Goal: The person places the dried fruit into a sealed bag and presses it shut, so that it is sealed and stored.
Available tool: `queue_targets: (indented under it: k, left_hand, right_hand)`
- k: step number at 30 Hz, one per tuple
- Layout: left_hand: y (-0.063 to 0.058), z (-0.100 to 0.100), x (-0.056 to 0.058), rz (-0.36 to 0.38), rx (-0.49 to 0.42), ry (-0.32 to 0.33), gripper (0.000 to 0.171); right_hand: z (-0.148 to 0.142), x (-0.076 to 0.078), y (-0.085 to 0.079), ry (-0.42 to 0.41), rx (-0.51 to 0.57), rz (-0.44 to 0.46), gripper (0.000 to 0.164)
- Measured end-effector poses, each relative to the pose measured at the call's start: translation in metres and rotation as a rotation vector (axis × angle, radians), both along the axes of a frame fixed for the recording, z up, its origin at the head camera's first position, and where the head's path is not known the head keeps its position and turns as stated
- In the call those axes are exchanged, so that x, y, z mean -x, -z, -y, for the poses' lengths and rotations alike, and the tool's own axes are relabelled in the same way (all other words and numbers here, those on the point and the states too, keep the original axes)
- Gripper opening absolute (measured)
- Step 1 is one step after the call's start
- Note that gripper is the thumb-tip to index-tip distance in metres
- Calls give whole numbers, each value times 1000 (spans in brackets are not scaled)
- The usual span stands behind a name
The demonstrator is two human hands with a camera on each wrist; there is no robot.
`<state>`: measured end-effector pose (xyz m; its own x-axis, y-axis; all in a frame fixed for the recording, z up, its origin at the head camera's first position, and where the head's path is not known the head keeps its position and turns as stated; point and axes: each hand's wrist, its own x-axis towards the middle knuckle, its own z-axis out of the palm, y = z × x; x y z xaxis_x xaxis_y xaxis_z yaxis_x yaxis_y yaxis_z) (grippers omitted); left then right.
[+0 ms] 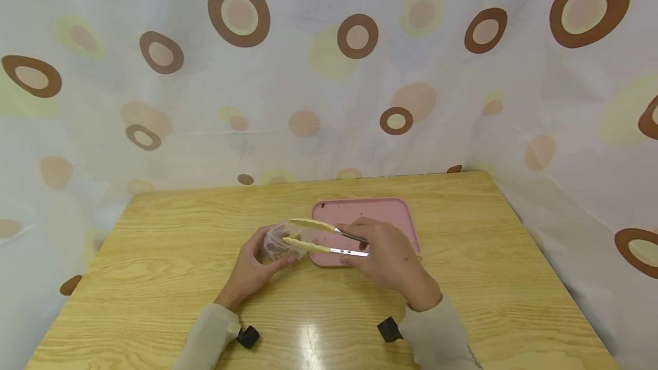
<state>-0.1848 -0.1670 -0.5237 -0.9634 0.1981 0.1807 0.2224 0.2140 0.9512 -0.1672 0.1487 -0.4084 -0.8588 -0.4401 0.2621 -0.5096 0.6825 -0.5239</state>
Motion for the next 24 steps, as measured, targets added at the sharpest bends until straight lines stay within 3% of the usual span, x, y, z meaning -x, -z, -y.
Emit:
queue_targets:
  k: [12,17,24]
  left_hand:
    - [-1,-3,-1,27,8,-29,66]
    - [0,-3,-2,25,17,-42,66]
    - [-2,-3,-3,26,20,-50,67]
  right_hand:
    - [-13,0,-7,30,41,-19,59]
    - [-21,1,-5,107,86,-61,62]
    - [-44,5,13,263,135,-138,66]
